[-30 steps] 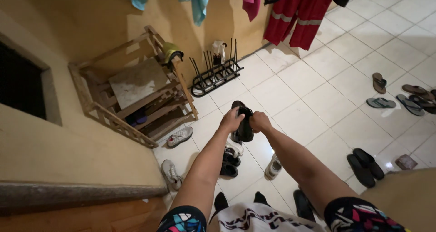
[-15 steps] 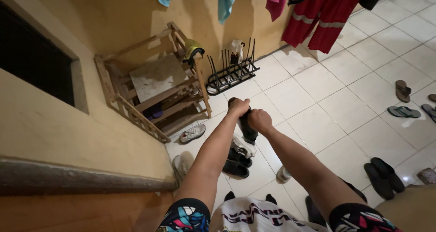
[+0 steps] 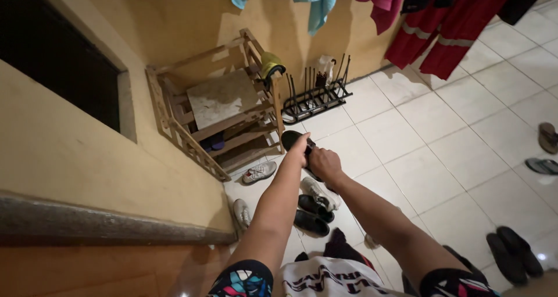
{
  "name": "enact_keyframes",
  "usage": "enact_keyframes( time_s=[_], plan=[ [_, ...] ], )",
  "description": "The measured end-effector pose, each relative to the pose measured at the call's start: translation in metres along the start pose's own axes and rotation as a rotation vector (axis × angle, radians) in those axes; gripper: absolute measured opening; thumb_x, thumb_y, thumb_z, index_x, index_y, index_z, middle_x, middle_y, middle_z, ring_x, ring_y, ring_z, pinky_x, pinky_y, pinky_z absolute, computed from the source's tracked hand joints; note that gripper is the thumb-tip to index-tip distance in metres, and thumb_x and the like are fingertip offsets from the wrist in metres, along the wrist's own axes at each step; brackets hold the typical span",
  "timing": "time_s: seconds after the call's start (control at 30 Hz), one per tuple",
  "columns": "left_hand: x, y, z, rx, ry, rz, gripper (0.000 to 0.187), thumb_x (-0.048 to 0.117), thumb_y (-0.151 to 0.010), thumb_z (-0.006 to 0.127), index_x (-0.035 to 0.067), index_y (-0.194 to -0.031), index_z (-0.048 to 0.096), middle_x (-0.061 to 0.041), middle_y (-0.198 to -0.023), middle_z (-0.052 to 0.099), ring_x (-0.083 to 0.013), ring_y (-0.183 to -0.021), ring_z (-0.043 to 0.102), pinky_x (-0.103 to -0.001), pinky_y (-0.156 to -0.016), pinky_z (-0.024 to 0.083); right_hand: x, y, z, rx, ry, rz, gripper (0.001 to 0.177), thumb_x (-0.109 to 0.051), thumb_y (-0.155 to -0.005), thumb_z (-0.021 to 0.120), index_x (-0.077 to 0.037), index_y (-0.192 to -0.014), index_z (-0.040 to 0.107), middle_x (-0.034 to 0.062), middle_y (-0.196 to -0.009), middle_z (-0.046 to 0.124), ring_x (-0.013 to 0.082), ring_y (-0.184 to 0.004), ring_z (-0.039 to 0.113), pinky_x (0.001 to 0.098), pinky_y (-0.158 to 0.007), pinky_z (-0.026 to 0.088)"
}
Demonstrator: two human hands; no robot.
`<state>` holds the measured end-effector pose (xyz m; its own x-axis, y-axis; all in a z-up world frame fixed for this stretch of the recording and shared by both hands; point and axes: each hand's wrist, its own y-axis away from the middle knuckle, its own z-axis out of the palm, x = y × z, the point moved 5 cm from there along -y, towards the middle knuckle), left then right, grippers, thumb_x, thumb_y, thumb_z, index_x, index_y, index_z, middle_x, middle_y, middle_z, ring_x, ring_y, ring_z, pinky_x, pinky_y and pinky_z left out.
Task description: Cleaning a black shoe by wiping it with a sponge and then placing it on a wooden rack.
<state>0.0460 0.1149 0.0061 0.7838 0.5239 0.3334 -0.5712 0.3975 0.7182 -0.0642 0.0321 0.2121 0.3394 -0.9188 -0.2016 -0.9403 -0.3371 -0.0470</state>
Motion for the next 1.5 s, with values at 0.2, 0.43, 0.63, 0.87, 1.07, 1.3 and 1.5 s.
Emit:
enact_keyframes(
  time_s=[0.2, 0.43, 0.63, 0.87, 1.07, 1.3, 1.5],
  plan=[
    [0.020, 0.070, 0.018, 0.019, -0.150, 0.041, 0.073, 0.077, -0.083, 0.059, 0.008, -0.104, 0.068, -0.015, -0.107, 0.076, -0.0338, -0.098, 0.071, -0.051, -0.098, 0.051, -0.008, -0.029, 0.007, -0.031, 0.051, -0.155, 0.018, -0.017, -0.092, 0.056, -0.003, -0.095, 0.067, 0.0181, -0.083, 0.076, 0.0347, -0.075, 0.076, 0.0458, -0.063, 0.060],
    [0.043, 0.072, 0.010, 0.109, 0.116, 0.439, 0.074, 0.077, -0.087, 0.057, 0.013, -0.122, 0.071, -0.009, -0.117, 0.074, -0.0285, -0.107, 0.069, -0.046, -0.100, 0.052, -0.007, -0.055, 0.006, -0.044, 0.077, -0.336, 0.017, -0.017, -0.092, 0.056, -0.002, -0.094, 0.064, 0.0199, -0.080, 0.077, 0.0337, -0.072, 0.076, 0.0447, -0.063, 0.060],
    [0.058, 0.082, 0.004, -0.046, 0.342, 0.730, 0.070, 0.072, -0.096, 0.052, 0.011, -0.126, 0.069, -0.007, -0.120, 0.073, -0.0272, -0.106, 0.067, -0.044, -0.097, 0.053, -0.016, -0.060, -0.022, 0.057, 0.069, -0.524, 0.025, -0.027, -0.094, 0.058, -0.003, -0.093, 0.063, 0.0176, -0.082, 0.076, 0.0331, -0.065, 0.074, 0.0473, -0.056, 0.059],
    [0.066, 0.117, -0.013, 0.039, 0.341, 0.763, 0.073, 0.072, -0.093, 0.053, 0.012, -0.130, 0.069, -0.006, -0.121, 0.074, -0.0260, -0.108, 0.068, -0.042, -0.098, 0.054, -0.017, -0.103, -0.054, -0.064, -0.124, -0.370, 0.049, -0.055, -0.101, 0.051, -0.011, -0.093, 0.071, 0.0186, -0.079, 0.074, 0.0401, -0.070, 0.072, 0.0542, -0.063, 0.057],
    [0.072, 0.151, -0.022, -0.083, 0.341, 0.826, 0.072, 0.070, -0.097, 0.050, 0.011, -0.133, 0.065, -0.007, -0.119, 0.074, -0.0247, -0.107, 0.070, -0.042, -0.098, 0.055, -0.016, -0.141, -0.056, 0.011, -0.216, -0.293, 0.051, -0.054, -0.103, 0.050, -0.011, -0.089, 0.074, 0.0181, -0.077, 0.073, 0.0411, -0.076, 0.072, 0.0536, -0.068, 0.056],
    [0.100, 0.181, -0.039, -0.056, 0.319, 0.806, 0.073, 0.070, -0.097, 0.046, 0.009, -0.132, 0.065, -0.007, -0.117, 0.074, -0.0243, -0.104, 0.071, -0.040, -0.096, 0.057, -0.047, -0.177, -0.041, 0.074, -0.313, -0.300, 0.048, -0.051, -0.105, 0.051, -0.010, -0.097, 0.075, 0.0186, -0.077, 0.072, 0.0433, -0.075, 0.070, 0.0548, -0.064, 0.053],
    [0.144, 0.193, -0.065, -0.261, 0.289, 0.800, 0.078, 0.071, -0.097, 0.044, 0.005, -0.132, 0.065, -0.011, -0.119, 0.074, -0.0271, -0.105, 0.072, -0.042, -0.098, 0.056, -0.073, -0.219, -0.014, -0.011, -0.380, -0.161, 0.046, -0.050, -0.104, 0.050, -0.012, -0.112, 0.073, 0.0208, -0.095, 0.074, 0.0453, -0.092, 0.068, 0.0567, -0.076, 0.052]
  ],
)
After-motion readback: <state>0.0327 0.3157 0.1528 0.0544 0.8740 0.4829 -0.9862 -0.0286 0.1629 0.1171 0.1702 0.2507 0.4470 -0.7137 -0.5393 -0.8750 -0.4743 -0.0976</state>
